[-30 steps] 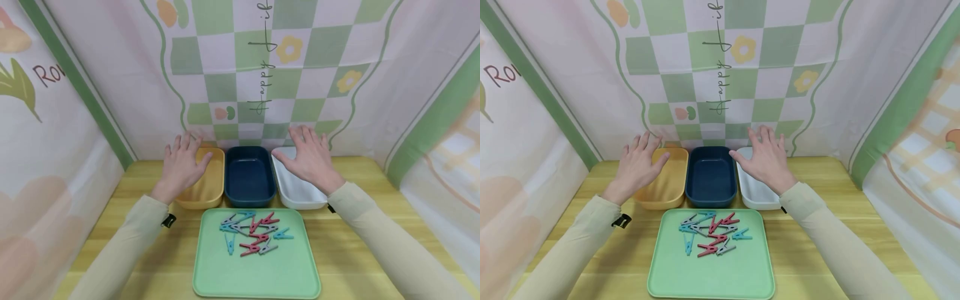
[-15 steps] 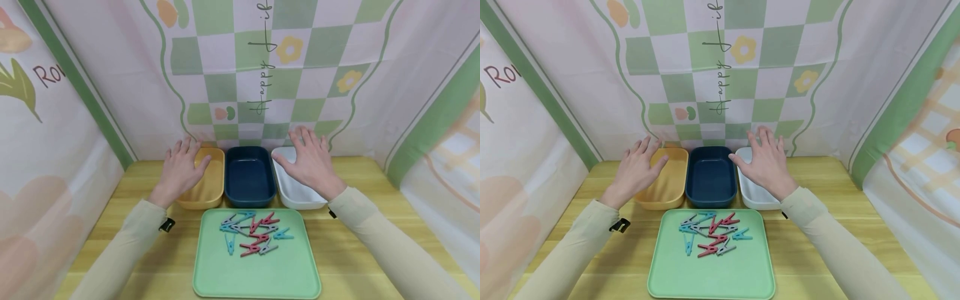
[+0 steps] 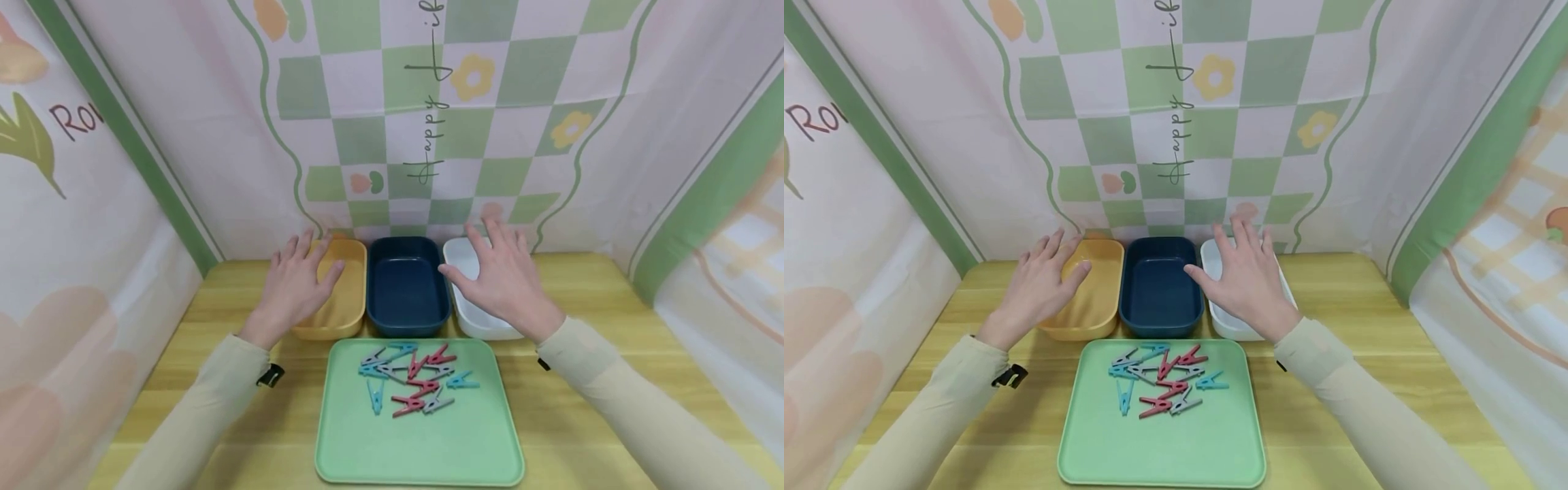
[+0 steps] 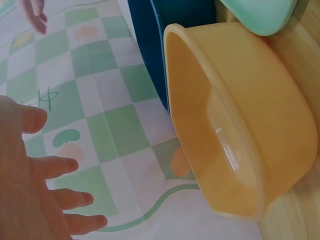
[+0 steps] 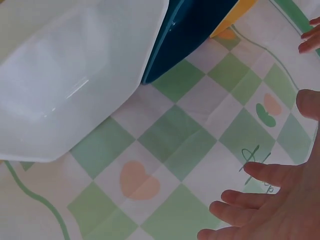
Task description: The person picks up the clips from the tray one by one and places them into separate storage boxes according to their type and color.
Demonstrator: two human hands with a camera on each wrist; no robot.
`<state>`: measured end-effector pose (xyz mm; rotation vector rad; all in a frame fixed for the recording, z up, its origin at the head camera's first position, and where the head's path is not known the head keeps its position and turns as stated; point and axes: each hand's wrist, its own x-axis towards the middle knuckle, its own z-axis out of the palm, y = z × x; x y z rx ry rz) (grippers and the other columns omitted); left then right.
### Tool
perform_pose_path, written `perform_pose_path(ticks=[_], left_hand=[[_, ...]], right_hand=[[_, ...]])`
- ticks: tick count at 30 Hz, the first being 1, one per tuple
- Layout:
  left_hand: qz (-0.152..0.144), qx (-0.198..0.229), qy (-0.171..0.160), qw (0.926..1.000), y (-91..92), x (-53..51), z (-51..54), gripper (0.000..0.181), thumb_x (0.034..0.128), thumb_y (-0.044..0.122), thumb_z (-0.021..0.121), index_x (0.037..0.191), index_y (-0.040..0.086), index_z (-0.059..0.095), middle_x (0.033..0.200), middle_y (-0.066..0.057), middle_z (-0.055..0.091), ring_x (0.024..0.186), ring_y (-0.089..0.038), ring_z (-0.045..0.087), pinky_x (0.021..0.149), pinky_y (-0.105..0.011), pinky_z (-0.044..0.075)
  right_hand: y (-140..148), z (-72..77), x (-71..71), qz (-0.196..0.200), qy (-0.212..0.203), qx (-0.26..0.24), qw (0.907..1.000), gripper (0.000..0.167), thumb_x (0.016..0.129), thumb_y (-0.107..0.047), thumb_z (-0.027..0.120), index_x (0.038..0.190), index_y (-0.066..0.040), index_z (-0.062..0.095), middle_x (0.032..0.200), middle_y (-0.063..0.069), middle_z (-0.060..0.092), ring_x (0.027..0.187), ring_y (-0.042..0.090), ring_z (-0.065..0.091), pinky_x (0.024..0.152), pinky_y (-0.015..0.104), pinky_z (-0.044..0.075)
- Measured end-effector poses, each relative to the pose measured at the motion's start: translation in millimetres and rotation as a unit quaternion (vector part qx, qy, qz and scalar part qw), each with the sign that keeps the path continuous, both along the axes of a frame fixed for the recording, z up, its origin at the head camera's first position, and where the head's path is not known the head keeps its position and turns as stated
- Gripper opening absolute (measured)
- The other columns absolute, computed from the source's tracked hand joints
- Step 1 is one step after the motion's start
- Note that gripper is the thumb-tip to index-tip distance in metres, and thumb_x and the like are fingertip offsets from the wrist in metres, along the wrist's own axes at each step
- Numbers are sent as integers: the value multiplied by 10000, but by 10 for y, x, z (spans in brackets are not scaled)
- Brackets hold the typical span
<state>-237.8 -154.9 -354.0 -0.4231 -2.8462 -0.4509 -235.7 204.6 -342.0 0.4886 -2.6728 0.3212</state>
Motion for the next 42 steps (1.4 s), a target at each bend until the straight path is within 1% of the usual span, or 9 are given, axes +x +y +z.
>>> perform_pose_path(ticks=[3,7,13,18,27,33,35,37,42], left_hand=[[-58,62,-30,10000,-1,12,-28,716,1096,618,361,1648,163,371,1704,-217,257,1524,-496,267,1182,-728,266],[-141,226,-68,9996,-10,31,-61,704,1105,599,351,1638,139,388,1684,-231,298,1508,-478,312,1183,-686,306],[-201,329,18,9993,-17,50,-97,639,1119,504,426,1624,112,408,1664,-247,329,1495,-476,336,1175,-689,317],[-247,427,154,9987,-13,72,-105,638,1117,492,442,1619,100,413,1655,-256,342,1506,-458,332,1165,-694,332],[-334,560,443,9969,-25,120,-82,589,1108,421,513,1580,70,470,1592,-268,433,1426,-472,446,1118,-678,409],[-214,683,211,9972,-41,171,-112,599,1098,429,530,1570,64,480,1579,-230,465,1319,-477,547,1062,-651,473],[-154,729,124,9971,-41,187,-122,598,1095,430,535,1567,65,485,1577,-213,473,1323,-457,550,1050,-639,488],[-110,783,80,9968,-42,201,-133,594,1092,421,547,1569,71,486,1575,-209,478,1345,-445,537,1054,-636,489],[7,892,30,9960,-55,233,-166,587,1083,409,571,1577,103,485,1586,-213,469,1387,-439,502,1070,-655,472]], right_hand=[[-8,-41,34,-21,-96,67,9999,853,981,-654,608,1527,-10,485,1651,305,302,1467,516,331,1191,726,202],[-6,-90,69,55,-10,69,10000,810,971,-591,663,1505,-2,509,1565,323,418,1441,481,377,1164,711,246],[5,-148,97,472,569,-85,9972,693,919,-454,760,1409,3,585,1410,301,545,1339,489,466,1134,708,305],[-8,-157,145,784,947,-258,9921,638,889,-378,784,1355,24,613,1333,293,583,1247,504,523,1122,714,340],[-15,-207,237,1149,1149,-497,9855,588,860,-300,784,1310,50,643,1330,285,590,1236,474,536,1121,620,388],[-20,-253,325,1092,1051,-738,9857,577,859,-284,796,1311,46,653,1330,274,608,1249,469,535,1108,601,412],[-21,-258,356,1038,947,-818,9867,570,865,-280,799,1318,35,656,1334,267,613,1259,463,534,1101,601,424],[-26,-257,391,974,713,-951,9881,570,872,-273,805,1333,24,654,1349,253,614,1271,452,531,1086,604,441],[-40,-235,485,740,-121,-1169,9903,598,904,-277,805,1403,-5,620,1425,226,583,1311,432,519,1055,628,472]])
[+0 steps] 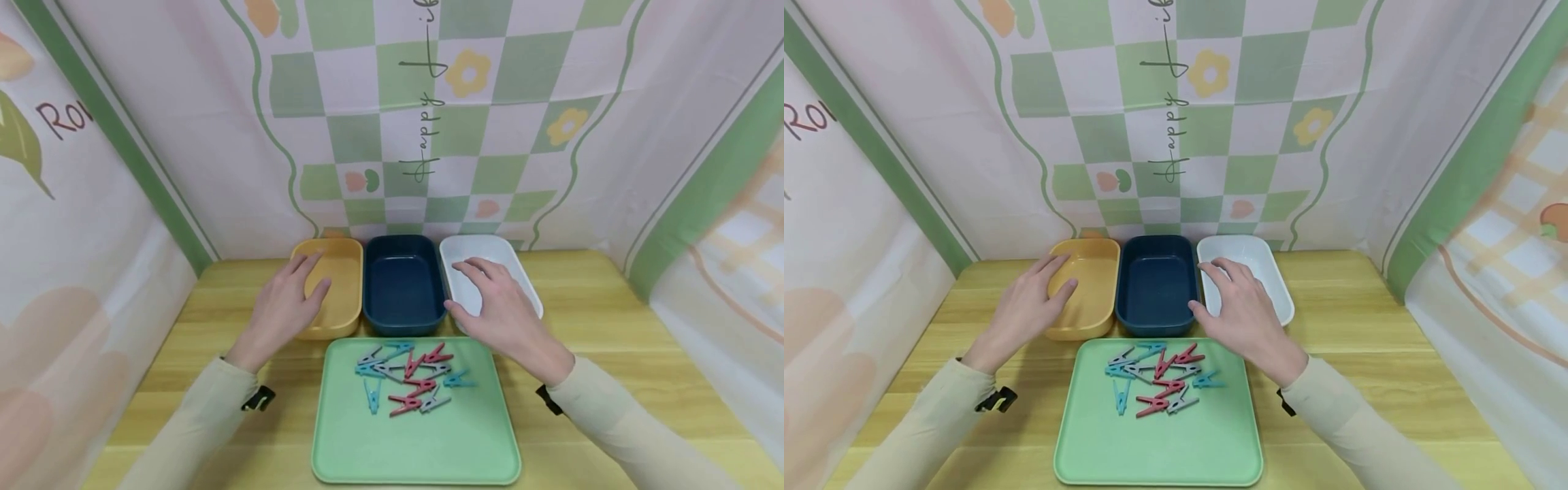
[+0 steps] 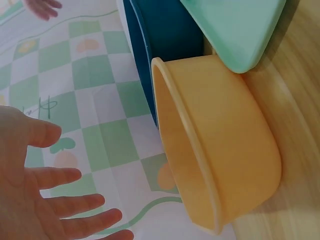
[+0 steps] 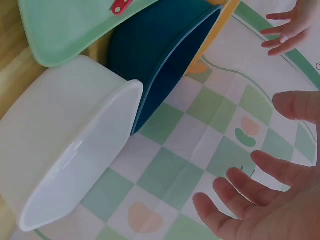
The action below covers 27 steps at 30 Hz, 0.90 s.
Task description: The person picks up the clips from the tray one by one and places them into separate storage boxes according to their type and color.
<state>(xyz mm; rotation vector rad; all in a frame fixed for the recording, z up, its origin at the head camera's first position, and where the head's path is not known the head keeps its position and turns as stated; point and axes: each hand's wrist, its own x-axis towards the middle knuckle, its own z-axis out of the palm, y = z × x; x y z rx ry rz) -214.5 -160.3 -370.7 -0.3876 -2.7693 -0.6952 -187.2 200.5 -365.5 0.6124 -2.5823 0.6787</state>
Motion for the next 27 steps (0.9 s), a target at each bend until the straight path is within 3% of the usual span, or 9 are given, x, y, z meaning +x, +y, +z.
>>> perform_pose_path(ticks=[10,15,16,19,22,23,26,27], left_hand=[[72,181,-178,9997,-69,43,-83,562,1069,368,604,1533,59,528,1554,-219,508,1398,-441,497,1100,-647,453],[-16,539,-47,9985,-145,36,-129,484,1057,241,648,1492,45,571,1515,-210,555,1387,-419,520,1120,-618,449],[-33,621,-12,9981,-166,34,-140,463,1052,202,654,1479,35,582,1504,-215,564,1365,-422,539,1120,-613,452],[-46,888,-21,9960,-228,31,-165,423,1042,118,656,1446,5,601,1482,-227,581,967,-453,699,1092,-583,481],[11,1073,-163,9941,-289,29,-184,406,1041,81,645,1434,-9,604,1477,-234,581,822,-453,660,1100,-581,472],[34,1129,-222,9934,-308,30,-191,405,1041,80,644,1433,-11,603,1479,-236,579,817,-447,650,1110,-584,463],[95,1212,-327,9920,-362,36,-224,406,1034,78,651,1426,-15,608,1480,-242,574,1057,-395,625,1150,-604,420],[106,1233,-351,9917,-381,41,-243,407,1030,73,652,1423,-20,609,1480,-250,571,953,-413,625,1139,-608,428]], right_hand=[[-57,28,165,-50,-1349,-223,9906,631,962,-322,765,1489,-45,557,1515,186,545,1384,401,498,1099,623,458],[-67,-15,215,-10,-1552,-392,9871,594,960,-325,778,1453,-49,592,1452,152,602,1232,371,607,1002,585,535],[-67,-31,225,37,-1543,-402,9872,578,958,-303,786,1441,-44,601,1425,149,620,1188,362,625,974,569,549],[-71,-88,250,211,-1550,-478,9865,531,939,-209,813,1404,-36,624,1313,124,672,1056,302,645,851,474,580],[-74,-144,278,419,-1736,-633,9819,506,927,-135,815,1388,-36,634,1216,86,696,973,250,635,737,381,561],[-75,-161,286,484,-1820,-674,9798,502,923,-127,818,1383,-39,637,1187,71,699,956,240,636,720,356,551],[-72,-210,310,700,-2083,-769,9725,475,913,-97,817,1356,-39,654,1139,43,709,916,226,650,706,323,553],[-68,-227,317,767,-2171,-786,9699,459,912,-91,817,1341,-40,662,1122,36,711,899,218,653,708,316,557]])
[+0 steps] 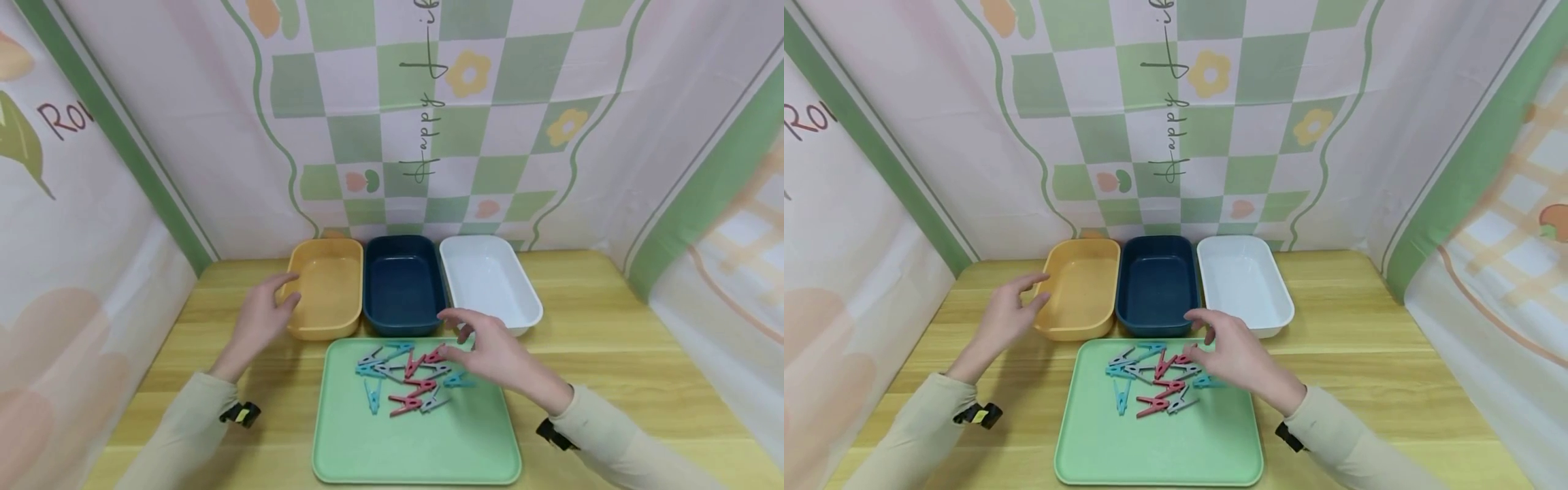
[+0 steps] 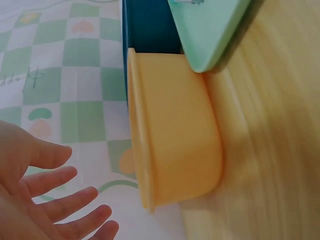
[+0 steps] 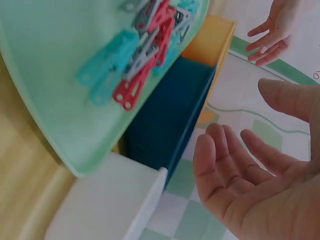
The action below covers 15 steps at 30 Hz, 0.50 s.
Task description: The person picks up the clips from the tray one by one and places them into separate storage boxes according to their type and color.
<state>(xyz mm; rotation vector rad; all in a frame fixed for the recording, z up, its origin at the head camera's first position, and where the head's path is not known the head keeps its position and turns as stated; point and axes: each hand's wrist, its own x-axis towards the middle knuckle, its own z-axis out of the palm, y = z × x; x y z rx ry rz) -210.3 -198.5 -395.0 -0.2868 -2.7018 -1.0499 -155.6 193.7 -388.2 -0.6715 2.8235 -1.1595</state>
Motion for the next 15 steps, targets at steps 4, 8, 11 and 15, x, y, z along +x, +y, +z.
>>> perform_pose_path(ticks=[4,8,11,15], left_hand=[[17,-113,119,9999,-68,19,-98,393,1004,50,676,1383,-43,634,1438,-278,592,1124,-477,635,1130,-623,428],[57,-232,237,9994,-125,41,-206,377,983,37,695,1345,-58,652,1405,-296,604,1328,-494,535,1143,-639,407],[145,-234,119,9996,-167,64,-252,376,987,48,693,1349,-45,654,1420,-298,590,1344,-495,518,1150,-650,393],[268,-273,-52,9993,-216,92,-295,374,997,71,685,1357,-26,655,1440,-299,572,1348,-498,512,1149,-660,389]], right_hand=[[15,-71,16,229,-335,-158,9991,397,911,-72,812,1288,-36,691,1093,39,726,840,169,657,669,294,574],[22,-136,46,444,-498,-356,9971,362,902,-77,824,1240,-15,710,1068,67,740,823,164,666,653,280,581],[30,-188,65,628,-546,-448,9955,326,883,-73,838,1184,-4,732,1063,90,750,809,162,670,649,272,584],[63,-271,73,755,-831,-440,9927,293,879,-81,838,1147,-5,749,1090,120,752,805,184,673,632,273,582]])
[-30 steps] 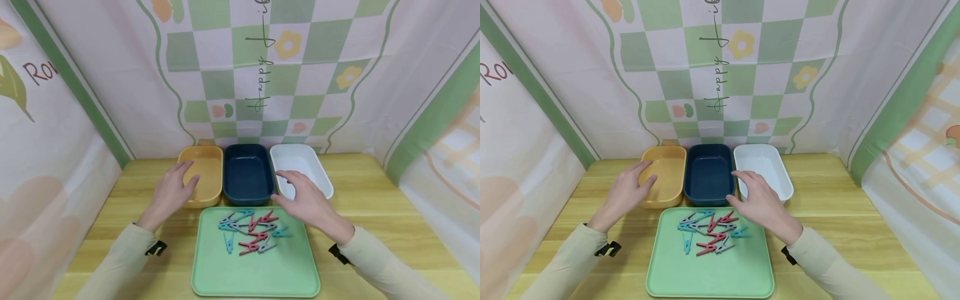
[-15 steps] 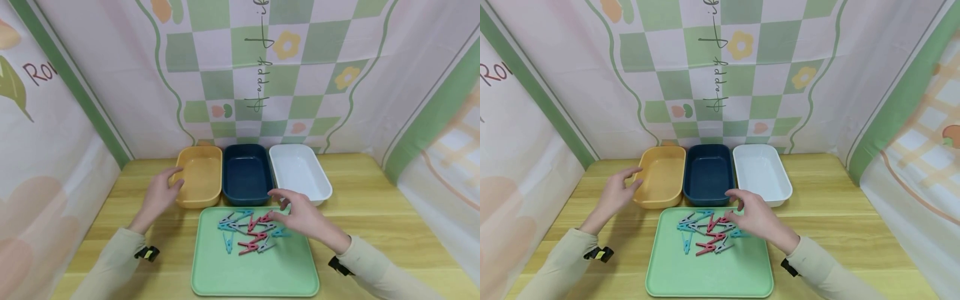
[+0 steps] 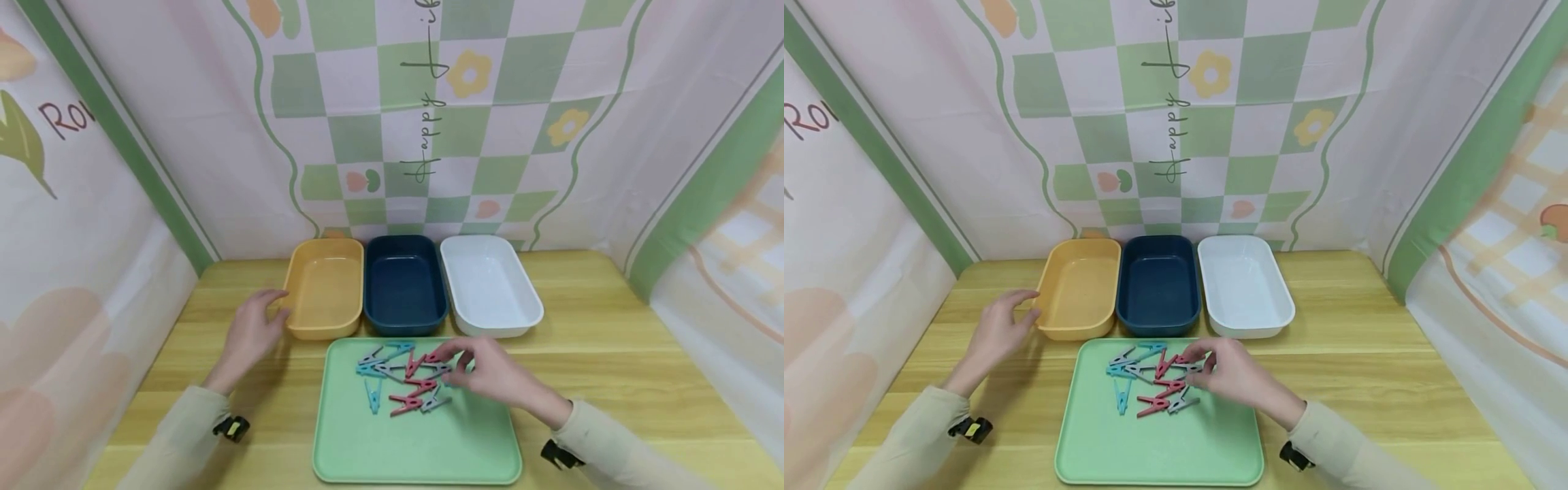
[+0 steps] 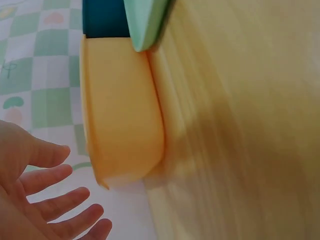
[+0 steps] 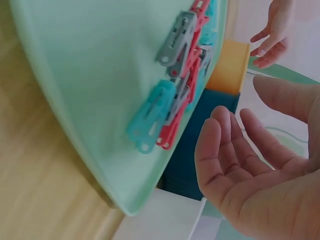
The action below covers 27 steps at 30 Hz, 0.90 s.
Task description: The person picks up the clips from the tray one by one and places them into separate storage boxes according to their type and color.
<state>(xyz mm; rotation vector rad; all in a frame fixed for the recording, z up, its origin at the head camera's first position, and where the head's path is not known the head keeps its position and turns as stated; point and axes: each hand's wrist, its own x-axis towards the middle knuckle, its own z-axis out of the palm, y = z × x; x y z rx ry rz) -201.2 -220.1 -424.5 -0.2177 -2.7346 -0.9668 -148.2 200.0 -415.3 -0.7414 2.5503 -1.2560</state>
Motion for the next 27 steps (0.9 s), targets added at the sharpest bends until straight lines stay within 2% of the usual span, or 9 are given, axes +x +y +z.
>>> perform_pose_path(ticks=[2,7,16,22,27], left_hand=[[46,-19,-27,10000,-24,14,-27,369,1000,76,684,1356,-21,659,1441,-299,572,1324,-494,536,1123,-662,418],[81,5,-12,10000,-57,34,-71,353,1006,80,690,1343,-23,668,1419,-295,592,1232,-475,605,1042,-643,501],[-50,167,140,9997,-58,36,-124,330,981,27,701,1304,-40,684,1378,-290,620,1168,-457,637,988,-618,545],[-37,236,86,9997,-51,24,-148,298,970,12,713,1258,-60,700,1363,-299,619,1152,-451,644,942,-590,583],[-143,378,117,9991,-51,-3,-144,306,979,3,698,1275,-74,687,1383,-295,608,1152,-453,652,897,-555,616]], right_hand=[[15,-40,5,5,-130,44,9999,288,881,-95,837,1142,-11,750,1102,125,748,807,200,673,627,275,580],[27,-101,19,9,-128,79,9999,282,871,-114,851,1117,-13,757,1085,119,751,792,187,671,643,271,578],[17,-168,49,37,-252,96,9996,339,814,-66,885,1121,5,759,1085,104,747,733,122,635,603,252,550],[0,-212,93,-6,-383,345,9987,398,788,-25,886,1159,13,749,1087,99,741,676,136,605,568,254,532],[-2,-235,127,-143,-404,464,9980,391,774,-18,894,1138,0,755,1079,82,734,666,152,598,565,266,531]])
